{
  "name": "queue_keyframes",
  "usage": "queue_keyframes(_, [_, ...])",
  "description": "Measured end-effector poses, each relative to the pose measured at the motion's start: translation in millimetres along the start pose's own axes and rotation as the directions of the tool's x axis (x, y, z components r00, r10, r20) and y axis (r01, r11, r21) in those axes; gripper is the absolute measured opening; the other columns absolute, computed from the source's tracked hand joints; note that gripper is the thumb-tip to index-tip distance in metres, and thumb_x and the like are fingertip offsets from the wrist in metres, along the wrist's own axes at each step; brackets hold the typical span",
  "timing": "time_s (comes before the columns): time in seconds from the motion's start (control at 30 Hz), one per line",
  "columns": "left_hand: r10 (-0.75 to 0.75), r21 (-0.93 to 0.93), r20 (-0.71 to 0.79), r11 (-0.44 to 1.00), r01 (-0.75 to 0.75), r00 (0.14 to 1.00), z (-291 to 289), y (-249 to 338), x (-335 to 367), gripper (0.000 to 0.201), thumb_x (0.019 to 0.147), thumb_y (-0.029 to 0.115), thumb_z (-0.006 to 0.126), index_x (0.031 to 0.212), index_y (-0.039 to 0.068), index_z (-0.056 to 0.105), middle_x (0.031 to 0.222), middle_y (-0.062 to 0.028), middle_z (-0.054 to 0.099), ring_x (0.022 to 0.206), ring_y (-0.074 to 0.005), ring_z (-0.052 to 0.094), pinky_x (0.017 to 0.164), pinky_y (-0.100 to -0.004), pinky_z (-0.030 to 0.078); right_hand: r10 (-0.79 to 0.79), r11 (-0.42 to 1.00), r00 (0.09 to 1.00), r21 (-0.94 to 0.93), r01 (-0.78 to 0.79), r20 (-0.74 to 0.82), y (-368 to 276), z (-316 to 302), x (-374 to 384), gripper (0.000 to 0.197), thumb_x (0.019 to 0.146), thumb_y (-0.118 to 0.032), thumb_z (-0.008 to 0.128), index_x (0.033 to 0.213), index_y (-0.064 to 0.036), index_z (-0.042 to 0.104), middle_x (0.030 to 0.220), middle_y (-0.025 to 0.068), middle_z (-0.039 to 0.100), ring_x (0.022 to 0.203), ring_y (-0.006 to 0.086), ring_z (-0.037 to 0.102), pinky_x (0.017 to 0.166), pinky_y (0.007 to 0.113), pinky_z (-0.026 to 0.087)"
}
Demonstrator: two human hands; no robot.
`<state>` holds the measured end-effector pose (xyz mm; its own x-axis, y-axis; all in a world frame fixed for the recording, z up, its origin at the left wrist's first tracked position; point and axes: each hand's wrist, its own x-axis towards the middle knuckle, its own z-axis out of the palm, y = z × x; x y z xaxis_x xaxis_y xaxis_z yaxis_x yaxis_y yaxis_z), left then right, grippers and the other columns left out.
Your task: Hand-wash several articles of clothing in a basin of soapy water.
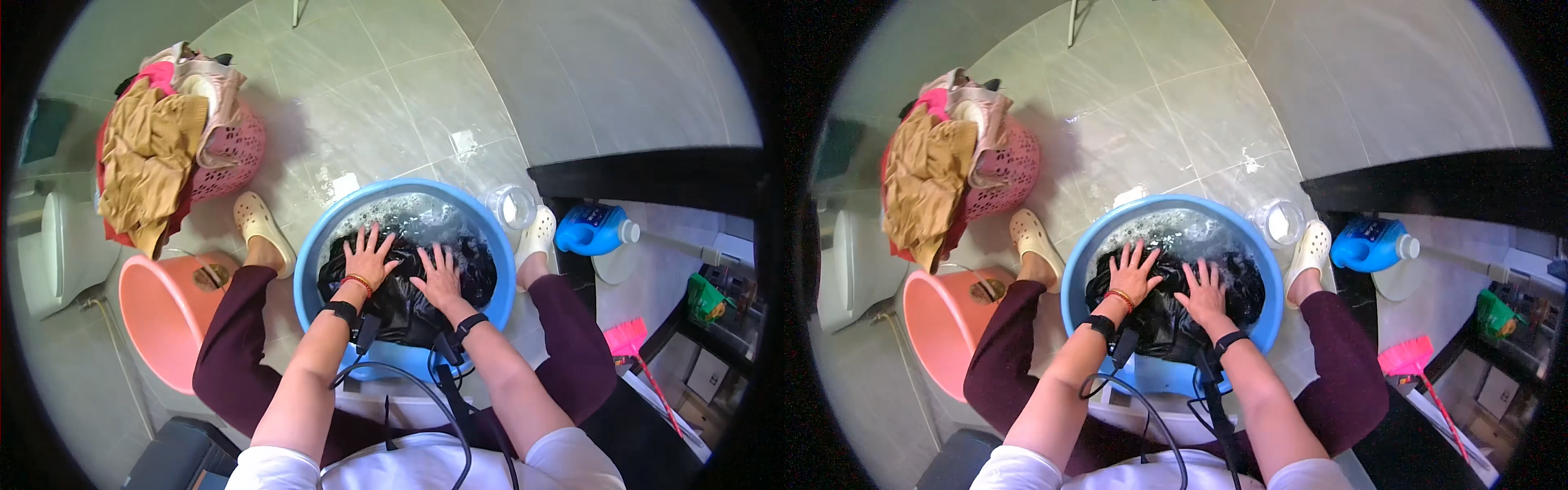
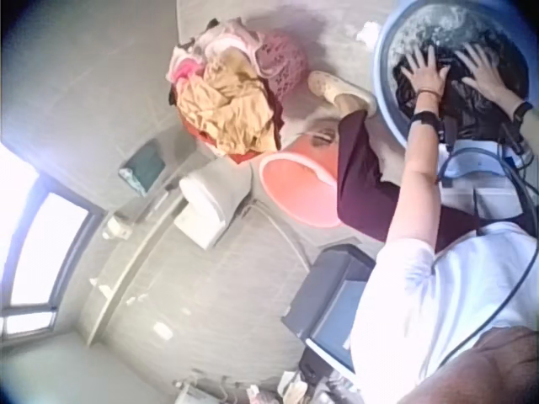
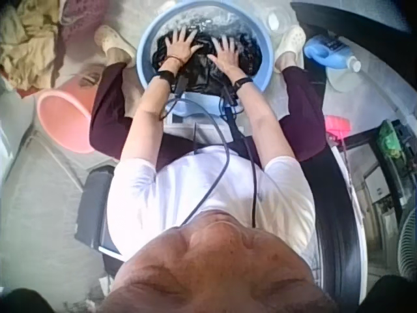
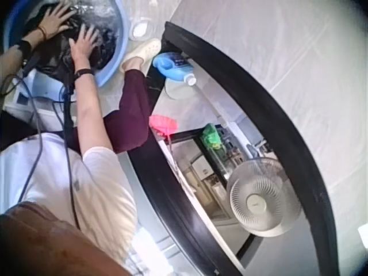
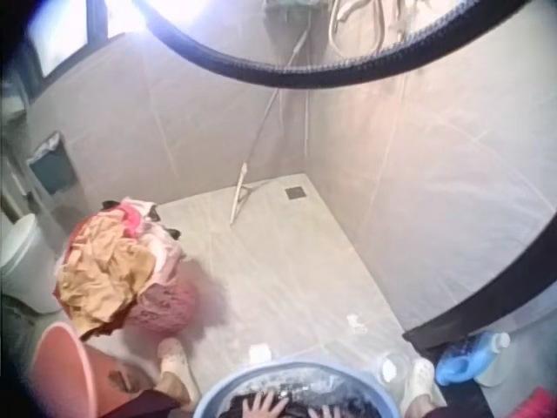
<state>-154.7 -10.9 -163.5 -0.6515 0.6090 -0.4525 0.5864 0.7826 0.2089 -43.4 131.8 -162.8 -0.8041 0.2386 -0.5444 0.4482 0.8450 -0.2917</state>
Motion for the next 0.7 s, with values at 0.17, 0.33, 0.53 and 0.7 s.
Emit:
queue_keyframes(0.17, [-0.126,0.005,0.167,0.992,0.127,0.978,24,-18,35,0.053,0.08,0.053,0.042,0.123,0.022,0.043,0.123,-0.0112,0.044,0.116,-0.0275,0.037,0.095,-0.0476,0.028,0.111,0.982,0.975,0.128,-0.137,0.193,12,-7,42,0.064,0.076,-0.046,0.054,0.13,-0.0219,0.031,0.135,0.0126,0.026,0.124,0.0347,0.027,0.096,0.046,0.032])
queue_keyframes(0.33, [-0.151,-0.098,0.435,0.972,0.214,0.888,18,-14,62,0.05,0.078,0.05,0.048,0.112,0.014,0.055,0.112,-0.0151,0.054,0.106,-0.0293,0.05,0.09,-0.0396,0.037,0.138,0.958,0.904,0.177,-0.226,0.405,32,4,78,0.067,0.073,-0.044,0.057,0.129,-0.0188,0.033,0.137,0.0146,0.023,0.125,0.0305,0.025,0.097,0.045,0.032])
queue_keyframes(0.53, [-0.114,-0.179,0.277,0.969,0.168,0.954,-1,-39,65,0.029,0.074,0.028,0.056,0.096,0.01,0.061,0.097,-0.0134,0.06,0.091,-0.0326,0.056,0.081,-0.0397,0.044,-0.065,0.978,0.965,0.178,0.112,-0.253,35,-23,72,0.038,0.068,-0.013,0.063,0.104,-0.011,0.052,0.096,0.0132,0.055,0.094,0.0299,0.051,0.082,0.043,0.037])
queue_keyframes(0.7, [0.328,0.083,-0.124,0.944,-0.319,0.937,-27,-44,-16,0.019,0.069,0.012,0.056,0.088,0.013,0.056,0.077,-0.008,0.051,0.082,-0.0258,0.049,0.07,-0.0378,0.04,-0.443,0.897,0.893,-0.029,0.442,-0.083,46,-35,-13,0.021,0.07,-0.007,0.053,0.09,-0.0118,0.056,0.077,0.008,0.051,0.082,0.0256,0.051,0.072,0.038,0.038])
